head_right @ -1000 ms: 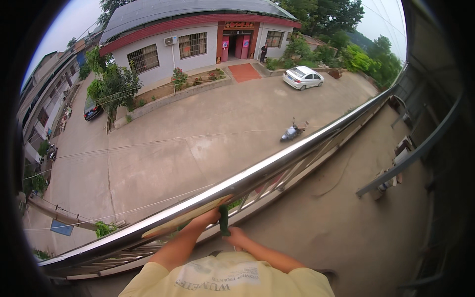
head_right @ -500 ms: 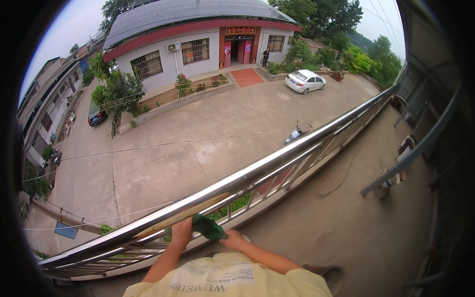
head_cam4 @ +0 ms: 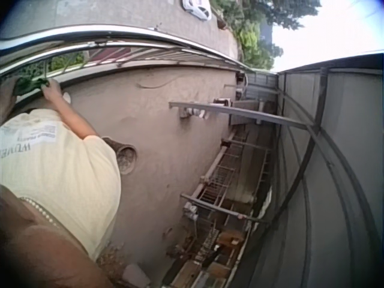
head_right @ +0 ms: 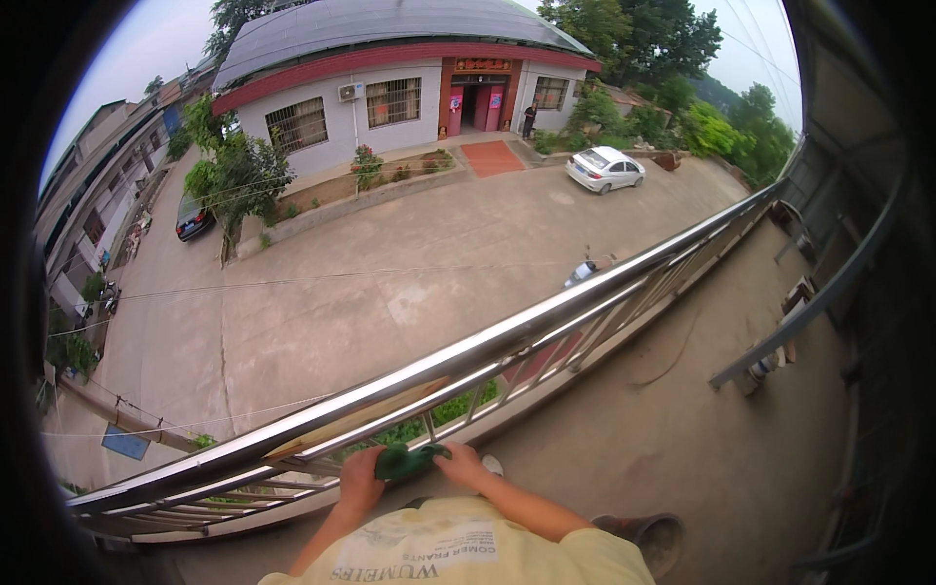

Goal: The person wipes a metal railing with a green cloth, cleaning the length of the top rail and the vertical supports along a balcony.

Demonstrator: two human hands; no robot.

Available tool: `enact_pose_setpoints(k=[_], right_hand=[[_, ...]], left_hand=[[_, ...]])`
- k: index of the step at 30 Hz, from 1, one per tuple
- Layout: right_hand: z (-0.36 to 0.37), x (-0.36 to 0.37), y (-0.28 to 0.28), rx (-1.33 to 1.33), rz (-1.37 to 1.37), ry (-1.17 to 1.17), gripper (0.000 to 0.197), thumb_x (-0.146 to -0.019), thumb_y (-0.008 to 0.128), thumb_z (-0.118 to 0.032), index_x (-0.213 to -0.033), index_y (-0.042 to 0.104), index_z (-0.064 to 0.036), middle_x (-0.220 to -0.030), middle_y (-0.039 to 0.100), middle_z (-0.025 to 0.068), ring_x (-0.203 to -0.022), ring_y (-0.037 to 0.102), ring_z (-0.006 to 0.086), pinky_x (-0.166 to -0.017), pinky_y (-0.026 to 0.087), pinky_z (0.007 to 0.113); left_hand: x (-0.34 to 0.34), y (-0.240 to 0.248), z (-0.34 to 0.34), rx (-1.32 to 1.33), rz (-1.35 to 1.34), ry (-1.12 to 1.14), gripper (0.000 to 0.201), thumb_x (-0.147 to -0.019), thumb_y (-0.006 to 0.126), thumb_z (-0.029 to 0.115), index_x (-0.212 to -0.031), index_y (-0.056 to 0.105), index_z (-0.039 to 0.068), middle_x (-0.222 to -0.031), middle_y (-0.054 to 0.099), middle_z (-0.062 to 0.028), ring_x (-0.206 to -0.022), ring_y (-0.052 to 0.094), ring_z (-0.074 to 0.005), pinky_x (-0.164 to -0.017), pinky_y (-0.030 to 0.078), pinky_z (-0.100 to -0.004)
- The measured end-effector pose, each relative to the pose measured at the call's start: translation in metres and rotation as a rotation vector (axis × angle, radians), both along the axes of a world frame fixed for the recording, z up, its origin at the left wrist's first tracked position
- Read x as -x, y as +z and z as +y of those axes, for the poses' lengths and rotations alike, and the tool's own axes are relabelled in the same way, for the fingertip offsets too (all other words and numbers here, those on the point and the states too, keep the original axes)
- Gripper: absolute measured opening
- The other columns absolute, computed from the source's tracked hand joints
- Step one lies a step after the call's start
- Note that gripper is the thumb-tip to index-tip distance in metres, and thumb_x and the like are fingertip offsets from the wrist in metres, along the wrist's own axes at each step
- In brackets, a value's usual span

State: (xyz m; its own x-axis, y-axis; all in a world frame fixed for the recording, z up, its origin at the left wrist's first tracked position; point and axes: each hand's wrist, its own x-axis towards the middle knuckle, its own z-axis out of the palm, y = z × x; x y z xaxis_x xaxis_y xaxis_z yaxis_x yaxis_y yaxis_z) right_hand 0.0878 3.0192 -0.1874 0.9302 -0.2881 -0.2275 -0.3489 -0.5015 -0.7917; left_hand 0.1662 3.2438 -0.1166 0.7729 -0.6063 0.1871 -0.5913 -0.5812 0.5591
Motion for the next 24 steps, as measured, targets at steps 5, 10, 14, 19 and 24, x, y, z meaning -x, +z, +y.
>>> enact_pose_setpoints(k=[5,10,14,19,24], right_hand=[[0.022,-0.006,0.016,-0.084,-0.098,-0.031,0.023,-0.083,0.065,-0.025,-0.098,0.066,-0.0074,-0.07,0.064,0.0089,-0.061,0.06,0.0159,-0.058,0.047,0.031],[0.036,-0.001,0.025,-0.197,-0.029,-0.002,0.017,-0.083,0.065,-0.018,-0.093,0.064,-0.0028,-0.066,0.058,0.0005,-0.057,0.053,0.0074,-0.053,0.044,0.027],[0.038,0.012,0.002,-0.132,-0.036,0.081,0.026,-0.077,0.071,-0.016,-0.099,0.064,-0.0039,-0.082,0.063,0.005,-0.072,0.06,0.0148,-0.066,0.049,0.029],[0.067,-0.004,0.025,0.005,-0.054,0.336,0.055,-0.071,0.075,-0.018,-0.121,0.053,-0.0069,-0.108,0.059,0.0132,-0.096,0.061,0.0258,-0.081,0.051,0.035],[0.094,-0.021,0.001,-0.299,0.108,0.678,0.059,-0.07,0.073,-0.01,-0.125,0.052,-0.0088,-0.109,0.061,0.0135,-0.093,0.063,0.0237,-0.074,0.053,0.035]], left_hand=[[0.018,0.011,0.021,0.044,0.006,0.06,0.034,-0.07,0.061,0.009,-0.104,0.058,0.008,-0.091,0.062,-0.0137,-0.088,0.058,-0.0357,-0.072,0.048,-0.0441],[0.023,0.0,0.042,-0.102,0.255,0.09,0.027,-0.074,0.056,0.019,-0.099,0.06,0.008,-0.088,0.061,-0.0134,-0.087,0.058,-0.0354,-0.071,0.048,-0.0452],[0.036,-0.005,0.053,0.031,0.389,0.058,0.024,-0.072,0.053,0.015,-0.094,0.058,0.006,-0.088,0.061,-0.0169,-0.087,0.057,-0.0385,-0.072,0.046,-0.0482],[0.048,-0.001,0.057,0.098,0.568,0.254,0.023,-0.072,0.055,0.015,-0.092,0.058,0.002,-0.091,0.062,-0.0204,-0.087,0.058,-0.0403,-0.075,0.046,-0.0477],[0.073,0.016,0.054,0.297,0.616,0.397,0.034,-0.07,0.064,0.005,-0.102,0.058,0.0,-0.097,0.062,-0.0213,-0.09,0.06,-0.0399,-0.078,0.048,-0.0425]])
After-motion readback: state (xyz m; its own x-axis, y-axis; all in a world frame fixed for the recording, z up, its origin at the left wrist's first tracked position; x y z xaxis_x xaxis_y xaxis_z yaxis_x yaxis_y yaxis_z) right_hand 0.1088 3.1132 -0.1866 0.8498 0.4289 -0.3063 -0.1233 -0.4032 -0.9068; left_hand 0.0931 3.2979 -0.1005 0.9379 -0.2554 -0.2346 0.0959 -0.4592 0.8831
